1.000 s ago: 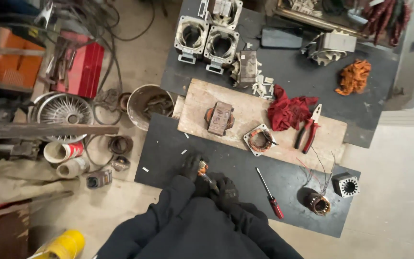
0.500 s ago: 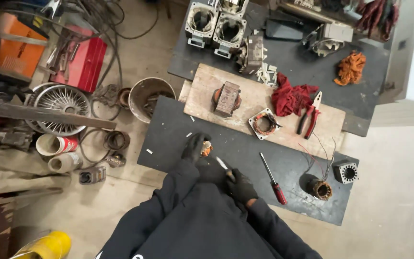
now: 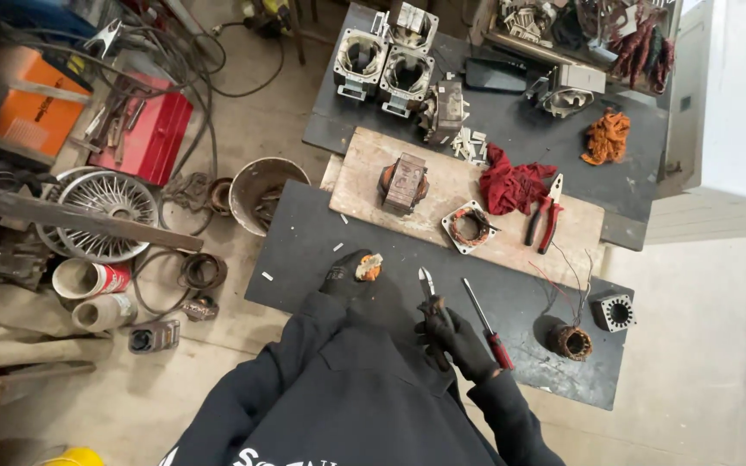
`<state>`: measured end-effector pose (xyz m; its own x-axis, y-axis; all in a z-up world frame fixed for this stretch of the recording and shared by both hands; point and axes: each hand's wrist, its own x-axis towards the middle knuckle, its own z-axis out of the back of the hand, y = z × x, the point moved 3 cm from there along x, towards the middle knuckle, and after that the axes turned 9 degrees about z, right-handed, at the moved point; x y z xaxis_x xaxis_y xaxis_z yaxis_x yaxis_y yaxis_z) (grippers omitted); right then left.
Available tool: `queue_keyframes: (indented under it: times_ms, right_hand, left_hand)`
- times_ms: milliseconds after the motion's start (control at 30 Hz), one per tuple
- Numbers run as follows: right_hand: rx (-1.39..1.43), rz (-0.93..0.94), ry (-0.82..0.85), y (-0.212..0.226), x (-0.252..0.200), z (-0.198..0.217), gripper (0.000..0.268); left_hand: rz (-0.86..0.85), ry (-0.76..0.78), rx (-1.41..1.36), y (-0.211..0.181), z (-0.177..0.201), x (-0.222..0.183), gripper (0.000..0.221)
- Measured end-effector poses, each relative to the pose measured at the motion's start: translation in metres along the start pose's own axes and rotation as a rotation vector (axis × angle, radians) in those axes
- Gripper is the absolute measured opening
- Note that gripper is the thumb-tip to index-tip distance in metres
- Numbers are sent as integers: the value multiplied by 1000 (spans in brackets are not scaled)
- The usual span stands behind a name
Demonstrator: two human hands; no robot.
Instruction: Disassembling a motor stator by pulling out copper windings using pliers
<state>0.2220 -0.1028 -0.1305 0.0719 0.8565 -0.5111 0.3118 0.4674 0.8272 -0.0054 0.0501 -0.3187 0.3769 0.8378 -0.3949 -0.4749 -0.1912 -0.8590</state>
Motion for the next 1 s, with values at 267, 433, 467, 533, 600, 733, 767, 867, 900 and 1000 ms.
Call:
queue_keyframes:
  times_ms: [267,433,467,533,600,733,767,867,900,1000]
  right_hand:
    - [-87,90,168,61,-59,-21,61]
    - [-19,50,181,107,-99,-48,68]
    - [-62,47,192,113,-104,-50,67]
    - [-105,41,204,121,-111,-53,67]
    - [-128,40,280,128,-117,-57,60]
    - [-36,114,352,116,-115,-58,64]
    - [-24,145,343,117,-114,-59,62]
    - [-25,161,321,121,-112,-63,64]
    - [-37,157,305,123,-110,-65,67]
    - [-58,194,331,130,-110,-69,68]
  left_hand:
    - [-112,-12,-285,-190,51,-97,58]
    - [-498,-208,-125,-275,72,-130,51]
    - [-593,-330,-48,-270,68,-130,37]
    - [-685,-452,29,-266,60,-132,31]
    - [-641,-483,2,-267,55,-134,30]
    - [-615,-434,-63,-273,54,-136,24]
    - [-630,-446,-29,-274,53,-136,26]
    - [-634,-455,-15,-272,51,-139,27]
    - [-635,-449,-33,-272,51,-139,24]
    - [-607,-472,-39,-263,49,-134,20]
